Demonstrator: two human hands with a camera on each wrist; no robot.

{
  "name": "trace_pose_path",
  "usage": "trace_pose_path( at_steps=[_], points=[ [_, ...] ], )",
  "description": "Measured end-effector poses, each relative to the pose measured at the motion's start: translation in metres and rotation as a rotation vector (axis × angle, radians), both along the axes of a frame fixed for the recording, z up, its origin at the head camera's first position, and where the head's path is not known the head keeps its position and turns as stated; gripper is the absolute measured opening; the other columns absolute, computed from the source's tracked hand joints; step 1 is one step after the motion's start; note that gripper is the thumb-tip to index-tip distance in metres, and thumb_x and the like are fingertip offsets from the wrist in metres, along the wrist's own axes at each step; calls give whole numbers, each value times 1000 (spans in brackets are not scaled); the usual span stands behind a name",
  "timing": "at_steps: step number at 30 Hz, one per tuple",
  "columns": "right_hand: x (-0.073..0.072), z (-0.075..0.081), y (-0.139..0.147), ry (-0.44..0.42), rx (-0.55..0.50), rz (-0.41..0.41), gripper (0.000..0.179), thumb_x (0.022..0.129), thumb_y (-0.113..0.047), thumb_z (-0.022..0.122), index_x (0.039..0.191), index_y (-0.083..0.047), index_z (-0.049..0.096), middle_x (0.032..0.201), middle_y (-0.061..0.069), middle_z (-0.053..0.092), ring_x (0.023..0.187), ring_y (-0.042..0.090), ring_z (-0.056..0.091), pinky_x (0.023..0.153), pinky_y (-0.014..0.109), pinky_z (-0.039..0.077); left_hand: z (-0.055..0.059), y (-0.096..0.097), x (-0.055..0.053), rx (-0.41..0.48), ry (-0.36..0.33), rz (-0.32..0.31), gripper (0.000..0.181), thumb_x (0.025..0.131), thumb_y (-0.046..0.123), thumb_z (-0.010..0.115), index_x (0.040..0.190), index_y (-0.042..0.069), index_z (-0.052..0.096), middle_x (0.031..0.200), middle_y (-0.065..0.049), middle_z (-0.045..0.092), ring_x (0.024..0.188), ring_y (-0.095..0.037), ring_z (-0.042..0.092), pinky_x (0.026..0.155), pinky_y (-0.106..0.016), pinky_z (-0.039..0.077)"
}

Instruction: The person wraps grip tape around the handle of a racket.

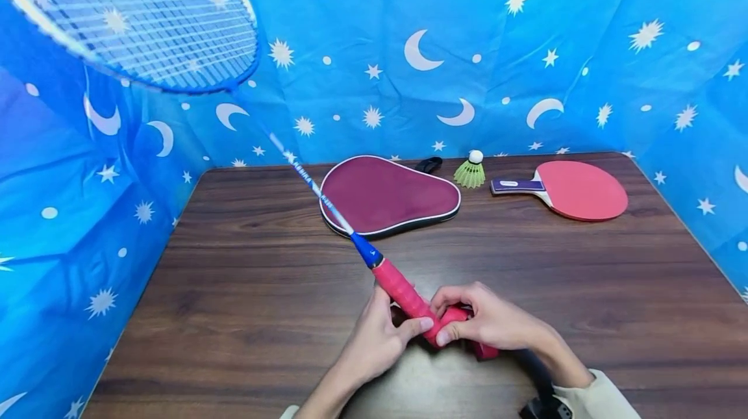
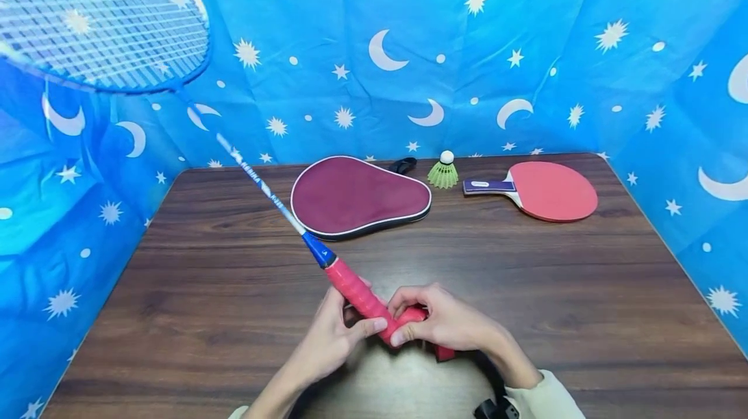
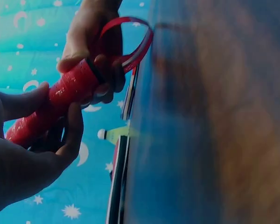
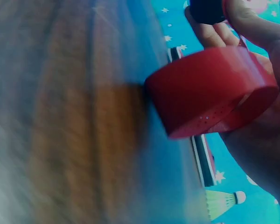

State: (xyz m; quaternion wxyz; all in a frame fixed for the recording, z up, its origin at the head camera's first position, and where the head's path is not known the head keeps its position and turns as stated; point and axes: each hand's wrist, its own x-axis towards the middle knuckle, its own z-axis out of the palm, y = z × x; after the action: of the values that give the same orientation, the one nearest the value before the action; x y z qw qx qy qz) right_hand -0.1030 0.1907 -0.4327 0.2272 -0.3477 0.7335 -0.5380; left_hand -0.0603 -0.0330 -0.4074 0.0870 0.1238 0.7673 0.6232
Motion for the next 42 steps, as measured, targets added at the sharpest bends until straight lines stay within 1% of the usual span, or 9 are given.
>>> trace_pose_path(
  at_steps=[4, 8, 12, 16, 21, 27, 34, 38, 42],
  points=[
    [-1, 0, 0, -5, -5, -26, 22, 87, -25, 75, 106, -22, 64, 89, -5, 69, 78, 13, 61, 72, 30, 51, 5, -4, -13, -90, 45, -73, 41, 87, 18, 76, 117, 12, 48, 101, 4, 60, 93, -12, 61, 81, -30, 52],
    [-7, 8, 1, 6, -8, -36, 22, 88, -23, 75, 106, -21, 63, 89, -4, 69, 77, 14, 62, 71, 31, 52, 13, -5, -26, -59, 28, -137, 44, 87, 15, 76, 120, 9, 48, 104, 2, 61, 95, -13, 62, 77, -31, 56],
    [-13, 17, 0, 4, -1, -54, 22, 87, -23, 75, 105, -21, 63, 89, -3, 70, 77, 15, 62, 71, 31, 51, 20, -6, -36, -35, 47, -149, 48, 85, 12, 77, 123, 8, 49, 108, -1, 63, 96, -13, 63, 77, -32, 56],
    [-16, 22, -1, -5, 7, -81, 26, 84, -21, 78, 105, -21, 63, 90, -3, 69, 76, 15, 60, 69, 30, 50, 26, -8, -39, 8, 51, -163, 52, 84, 8, 77, 127, 6, 47, 109, -3, 66, 94, -14, 65, 80, -32, 56],
    [-17, 22, 2, 19, 8, -97, 29, 81, -21, 81, 104, -22, 63, 90, -4, 70, 73, 13, 57, 64, 29, 46, 31, -7, -37, 89, 13, -189, 56, 86, 3, 74, 129, 8, 38, 108, -3, 69, 95, -18, 66, 79, -33, 56],
    [-16, 25, -2, 20, 12, -107, 27, 82, -22, 80, 103, -22, 63, 93, -4, 70, 76, 14, 58, 65, 29, 47, 43, -3, -33, 154, -54, -139, 72, 86, -3, 72, 135, 15, 22, 115, -8, 65, 101, -23, 64, 75, -37, 58],
    [-14, 29, -6, 40, -32, -135, 25, 83, -20, 80, 100, -23, 64, 89, -5, 71, 81, 17, 63, 72, 33, 49, 60, 0, -31, 212, -55, -59, 80, 81, -6, 76, 143, 14, 29, 128, -10, 50, 103, -28, 61, 75, -40, 58],
    [-14, 29, -8, 39, -12, -154, 28, 80, -21, 83, 100, -24, 63, 88, -6, 70, 76, 16, 60, 66, 30, 46, 62, -2, -31, 229, -45, -61, 89, 80, -7, 76, 150, 25, 31, 122, -11, 52, 100, -27, 61, 72, -42, 59],
    [-15, 26, -10, 40, 12, -170, 30, 77, -23, 84, 99, -24, 63, 89, -6, 70, 75, 16, 58, 63, 30, 45, 55, -3, -31, 199, -19, -47, 92, 80, -6, 77, 150, 33, 31, 113, -12, 58, 100, -23, 63, 75, -41, 58]
  ],
)
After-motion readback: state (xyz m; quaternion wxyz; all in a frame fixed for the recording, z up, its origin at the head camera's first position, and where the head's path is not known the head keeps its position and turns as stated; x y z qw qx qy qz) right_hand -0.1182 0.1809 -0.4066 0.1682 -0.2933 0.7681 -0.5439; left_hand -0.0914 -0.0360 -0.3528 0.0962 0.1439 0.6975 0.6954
